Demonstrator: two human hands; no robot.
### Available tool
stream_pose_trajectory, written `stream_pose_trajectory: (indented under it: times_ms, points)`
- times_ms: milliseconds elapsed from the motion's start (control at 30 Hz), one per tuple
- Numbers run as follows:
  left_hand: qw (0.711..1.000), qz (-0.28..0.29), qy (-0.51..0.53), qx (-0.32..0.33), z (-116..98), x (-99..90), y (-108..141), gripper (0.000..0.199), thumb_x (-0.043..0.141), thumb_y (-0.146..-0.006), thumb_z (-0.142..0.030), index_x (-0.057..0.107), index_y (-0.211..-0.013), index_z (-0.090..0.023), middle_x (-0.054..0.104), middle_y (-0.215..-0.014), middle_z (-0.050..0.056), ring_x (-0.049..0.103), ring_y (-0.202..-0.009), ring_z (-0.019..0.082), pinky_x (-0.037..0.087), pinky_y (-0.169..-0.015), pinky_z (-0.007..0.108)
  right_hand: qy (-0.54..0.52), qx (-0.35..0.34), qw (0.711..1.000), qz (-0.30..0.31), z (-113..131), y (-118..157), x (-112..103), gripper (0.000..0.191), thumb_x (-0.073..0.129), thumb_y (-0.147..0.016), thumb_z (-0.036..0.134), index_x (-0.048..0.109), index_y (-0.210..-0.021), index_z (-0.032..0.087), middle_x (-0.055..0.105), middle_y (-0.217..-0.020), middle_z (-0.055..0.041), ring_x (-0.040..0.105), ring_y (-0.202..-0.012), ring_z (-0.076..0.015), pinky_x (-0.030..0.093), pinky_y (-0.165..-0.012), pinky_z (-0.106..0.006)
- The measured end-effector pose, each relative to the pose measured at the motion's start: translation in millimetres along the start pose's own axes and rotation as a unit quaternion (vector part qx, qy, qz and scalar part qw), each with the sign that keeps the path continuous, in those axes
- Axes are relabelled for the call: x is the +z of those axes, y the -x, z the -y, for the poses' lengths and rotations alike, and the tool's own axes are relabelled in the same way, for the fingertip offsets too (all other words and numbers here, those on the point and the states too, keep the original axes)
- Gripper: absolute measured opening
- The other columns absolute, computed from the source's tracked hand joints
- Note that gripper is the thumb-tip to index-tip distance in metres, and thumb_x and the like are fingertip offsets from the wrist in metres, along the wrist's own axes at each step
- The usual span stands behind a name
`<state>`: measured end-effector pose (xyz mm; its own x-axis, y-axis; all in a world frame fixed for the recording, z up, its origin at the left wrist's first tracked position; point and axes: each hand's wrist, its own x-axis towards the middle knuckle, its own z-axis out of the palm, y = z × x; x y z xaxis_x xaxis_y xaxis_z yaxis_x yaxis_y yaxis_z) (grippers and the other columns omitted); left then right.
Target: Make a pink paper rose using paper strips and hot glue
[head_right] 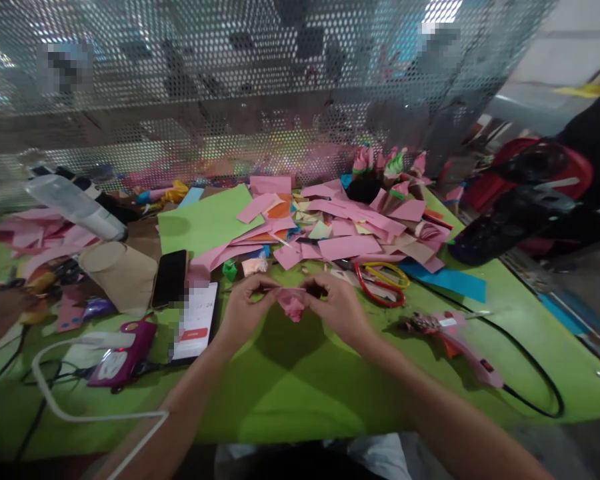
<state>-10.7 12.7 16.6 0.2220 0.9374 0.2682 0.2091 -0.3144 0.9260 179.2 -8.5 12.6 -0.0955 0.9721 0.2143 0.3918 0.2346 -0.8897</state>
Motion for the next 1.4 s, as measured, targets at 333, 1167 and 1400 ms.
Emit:
stream_pose_trajectory:
  times_ms: [333,1167,1400]
  points:
    - [0.999,0.024,-0.043,0.019,-2.5,1.0,3.7,0.003,0.068,-0.081,-0.016,0.070,-0.081,-0.018,0.071,-0.077,0.002,0.065,-0.073,0.014,0.053,-0.067,0.025,-0.009,0.015,1.000,-0.017,2.3,8.2,-3.0,0.016,0.066,-0.085,0.033,0.069,-0.077,0.021,0.068,-0.074,-0.0029,0.060,-0.068,-0.0181,0.045,-0.061,-0.028]
    - [0.998,0.034,0.004,-0.044,1.3,4.9,4.9,0.004,0.070,-0.081,-0.018,0.072,-0.077,-0.018,0.073,-0.076,0.002,0.067,-0.073,0.015,0.053,-0.069,0.026,-0.023,0.017,0.999,-0.023,1.7,6.9,-5.5,0.020,0.070,-0.082,0.039,0.071,-0.075,0.021,0.069,-0.071,-0.0024,0.061,-0.066,-0.0174,0.047,-0.059,-0.028]
    - [0.996,0.049,0.022,-0.070,0.6,6.9,6.7,0.005,0.069,-0.082,-0.020,0.072,-0.085,-0.017,0.075,-0.082,0.004,0.067,-0.077,0.015,0.054,-0.072,0.026,-0.038,0.036,0.998,-0.038,0.7,6.3,-4.7,0.024,0.072,-0.079,0.044,0.073,-0.075,0.020,0.070,-0.069,-0.0030,0.062,-0.064,-0.0176,0.049,-0.057,-0.028]
